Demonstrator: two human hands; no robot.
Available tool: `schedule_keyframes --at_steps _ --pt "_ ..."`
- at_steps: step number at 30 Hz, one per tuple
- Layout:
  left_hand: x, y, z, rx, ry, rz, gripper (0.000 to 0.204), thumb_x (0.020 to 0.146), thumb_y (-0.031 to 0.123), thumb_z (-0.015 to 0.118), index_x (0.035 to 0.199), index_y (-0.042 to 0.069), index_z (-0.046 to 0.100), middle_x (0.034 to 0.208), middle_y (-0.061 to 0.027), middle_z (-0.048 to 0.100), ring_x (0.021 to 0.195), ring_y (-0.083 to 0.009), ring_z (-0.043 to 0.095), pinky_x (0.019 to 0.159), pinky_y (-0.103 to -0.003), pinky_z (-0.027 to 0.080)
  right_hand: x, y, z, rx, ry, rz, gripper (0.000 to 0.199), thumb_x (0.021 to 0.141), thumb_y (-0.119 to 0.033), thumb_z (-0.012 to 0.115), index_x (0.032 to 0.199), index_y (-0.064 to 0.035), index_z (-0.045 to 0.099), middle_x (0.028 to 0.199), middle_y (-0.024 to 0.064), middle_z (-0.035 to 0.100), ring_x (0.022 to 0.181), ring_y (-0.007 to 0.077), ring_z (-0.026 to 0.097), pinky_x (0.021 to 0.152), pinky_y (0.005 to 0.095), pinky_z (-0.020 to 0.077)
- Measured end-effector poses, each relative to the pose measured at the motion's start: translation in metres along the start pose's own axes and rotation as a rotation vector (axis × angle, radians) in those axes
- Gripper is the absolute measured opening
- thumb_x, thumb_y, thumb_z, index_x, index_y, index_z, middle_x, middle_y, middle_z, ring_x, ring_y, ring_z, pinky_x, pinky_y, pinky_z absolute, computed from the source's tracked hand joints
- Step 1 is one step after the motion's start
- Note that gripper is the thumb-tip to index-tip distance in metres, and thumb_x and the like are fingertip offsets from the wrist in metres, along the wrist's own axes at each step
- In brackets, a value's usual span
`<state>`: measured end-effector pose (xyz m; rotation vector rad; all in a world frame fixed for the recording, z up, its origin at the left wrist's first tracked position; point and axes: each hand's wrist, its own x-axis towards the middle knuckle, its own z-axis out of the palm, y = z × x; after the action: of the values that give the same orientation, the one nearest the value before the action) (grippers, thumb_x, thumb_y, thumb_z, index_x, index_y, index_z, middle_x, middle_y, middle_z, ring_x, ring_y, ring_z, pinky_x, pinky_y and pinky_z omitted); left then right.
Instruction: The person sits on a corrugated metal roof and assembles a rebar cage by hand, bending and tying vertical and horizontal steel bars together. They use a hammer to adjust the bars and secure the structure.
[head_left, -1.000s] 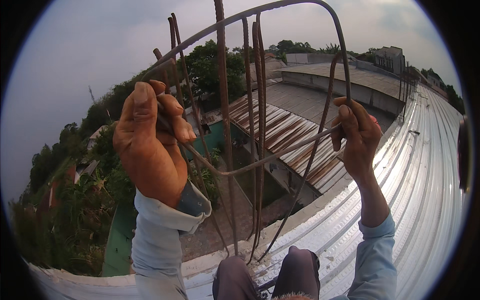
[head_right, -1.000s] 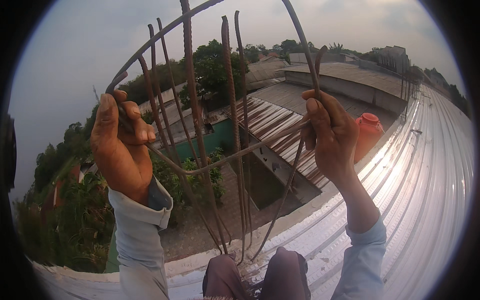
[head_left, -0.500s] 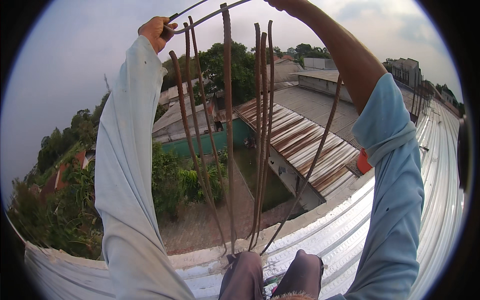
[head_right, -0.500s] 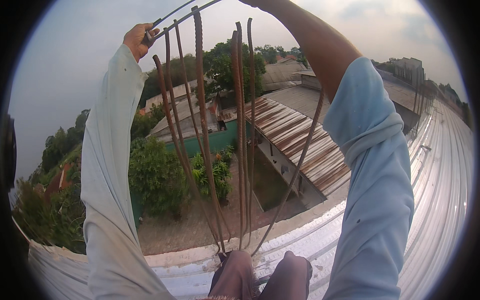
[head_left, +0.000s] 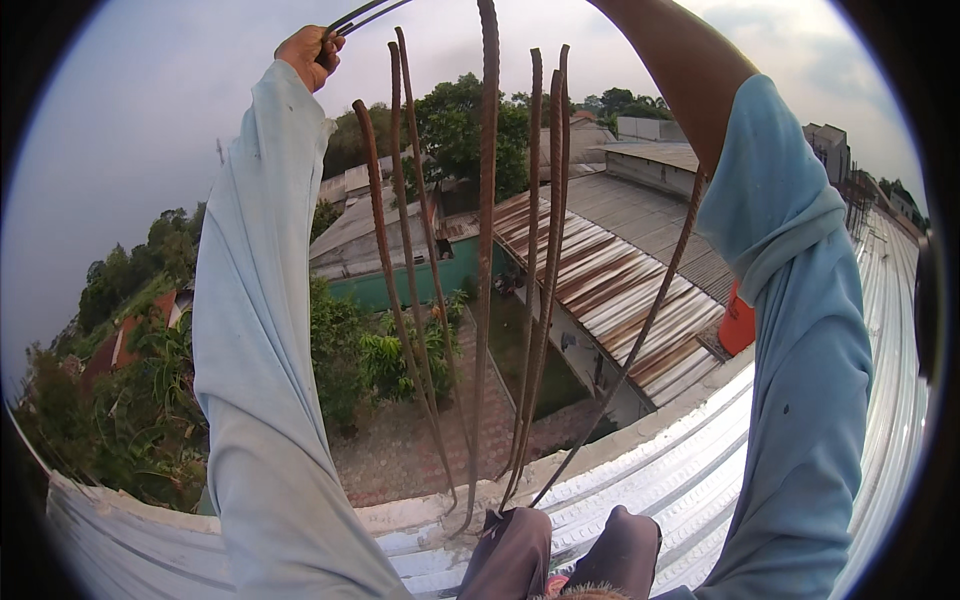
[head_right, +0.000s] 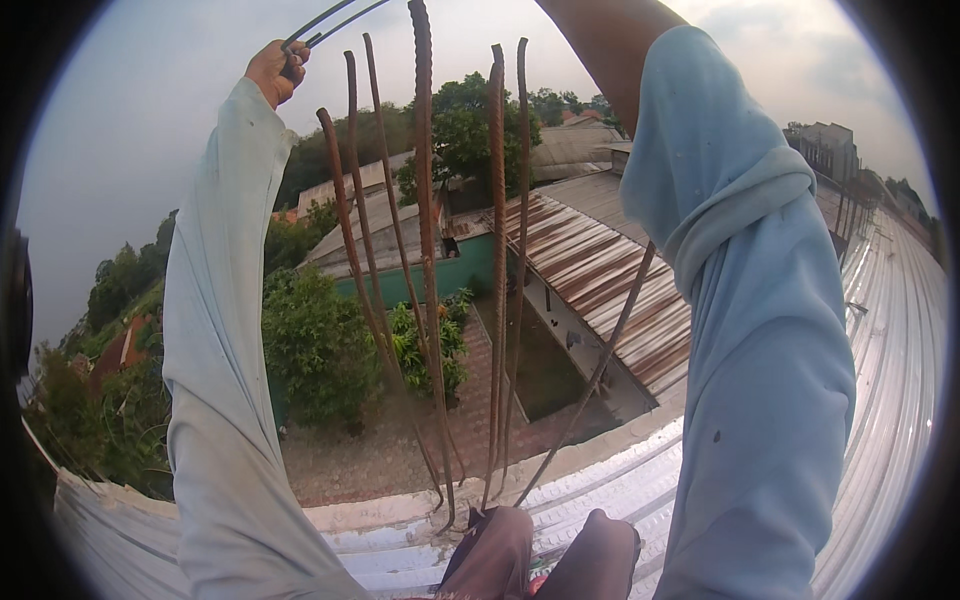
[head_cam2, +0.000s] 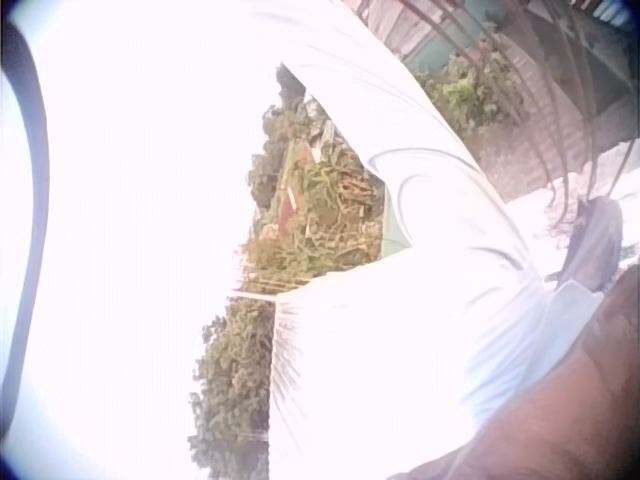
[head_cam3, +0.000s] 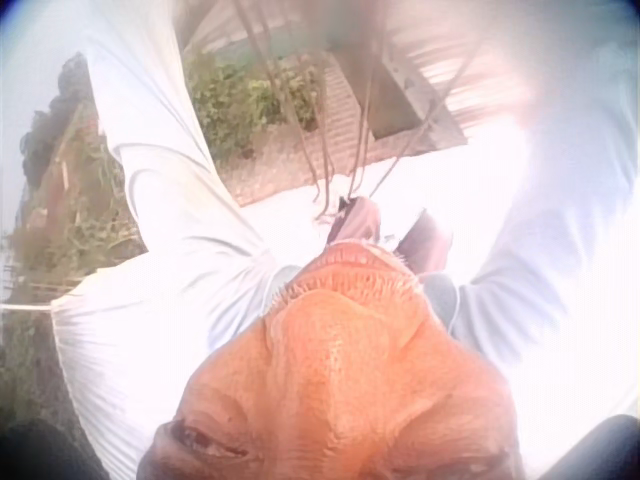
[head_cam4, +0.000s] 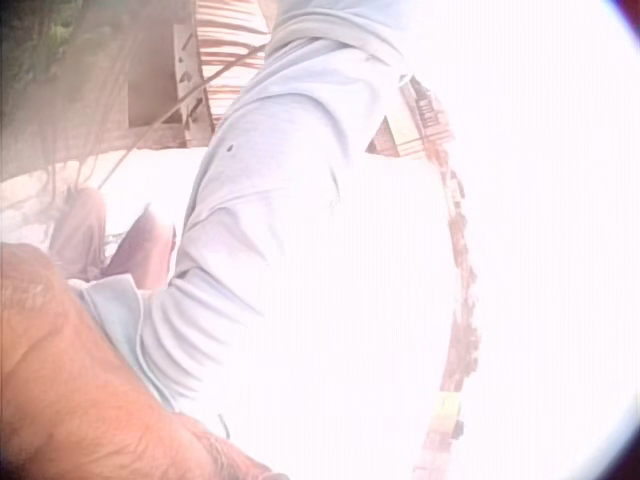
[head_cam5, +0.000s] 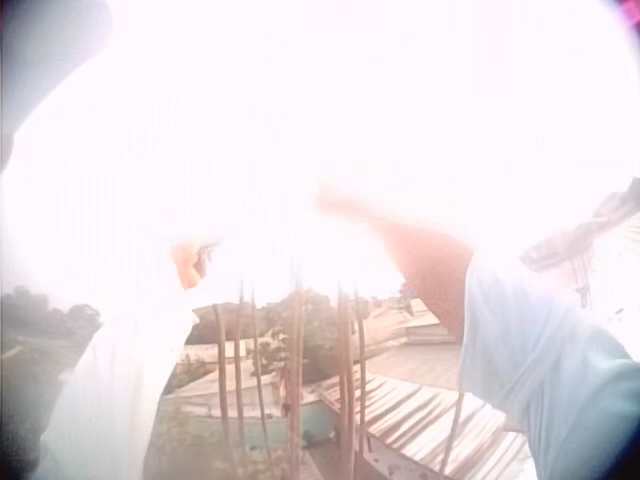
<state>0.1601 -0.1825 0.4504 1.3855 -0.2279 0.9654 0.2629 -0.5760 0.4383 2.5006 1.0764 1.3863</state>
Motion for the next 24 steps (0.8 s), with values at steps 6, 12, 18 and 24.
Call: schedule_keyframes --at_steps 6,12,18,24 --pt "-0.013 -0.038 0.004 0.13 -0.043 -0.103 0.011 0.09 0.007 0.057 0.08 0.005 0.062 0.065 -0.0025 0.064 0.044 -0.0002 0.048 0.039 -0.017 0.039 -0.005 0.007 0.001 -0.098 -0.019 -0.07 0.022 0.091 -0.015 0.06 0.102 0.0014 0.07 0.085 0.0153 0.068 0.074 0.0225 0.065 0.065 0.0367 0.0514" --pt "-0.035 -0.048 0.027 0.45 -0.235 -0.003 0.018 0.097 0.024 0.055 0.092 0.009 0.064 0.065 0.0036 0.06 0.051 -0.0029 0.051 0.047 -0.023 0.043 -0.012 0.02 -0.001 -0.148 0.003 -0.12 0.02 0.089 -0.011 0.059 0.1 0.0019 0.069 0.087 0.0177 0.068 0.076 0.0252 0.066 0.067 0.0386 0.0524" --pt "-0.032 -0.062 0.014 0.192 -0.571 -0.005 0.064 0.092 0.051 0.064 0.129 -0.001 0.059 0.076 0.0036 0.055 0.069 -0.0084 0.054 0.075 -0.028 0.05 -0.015 0.031 0.029 -0.167 0.024 -0.191 0.018 0.088 -0.007 0.059 0.098 0.0025 0.069 0.088 0.0202 0.069 0.079 0.0278 0.068 0.07 0.0406 0.0534" --pt "-0.035 -0.103 0.02 -0.252 -0.46 -0.078 0.072 0.095 0.066 0.049 0.13 0.003 0.051 0.11 -0.018 0.057 0.107 -0.0312 0.057 0.093 -0.048 0.046 -0.001 0.026 0.067 -0.187 0.072 -0.328 0.016 0.086 -0.003 0.058 0.097 0.003 0.069 0.09 0.0227 0.069 0.082 0.0305 0.069 0.072 0.0426 0.0543"
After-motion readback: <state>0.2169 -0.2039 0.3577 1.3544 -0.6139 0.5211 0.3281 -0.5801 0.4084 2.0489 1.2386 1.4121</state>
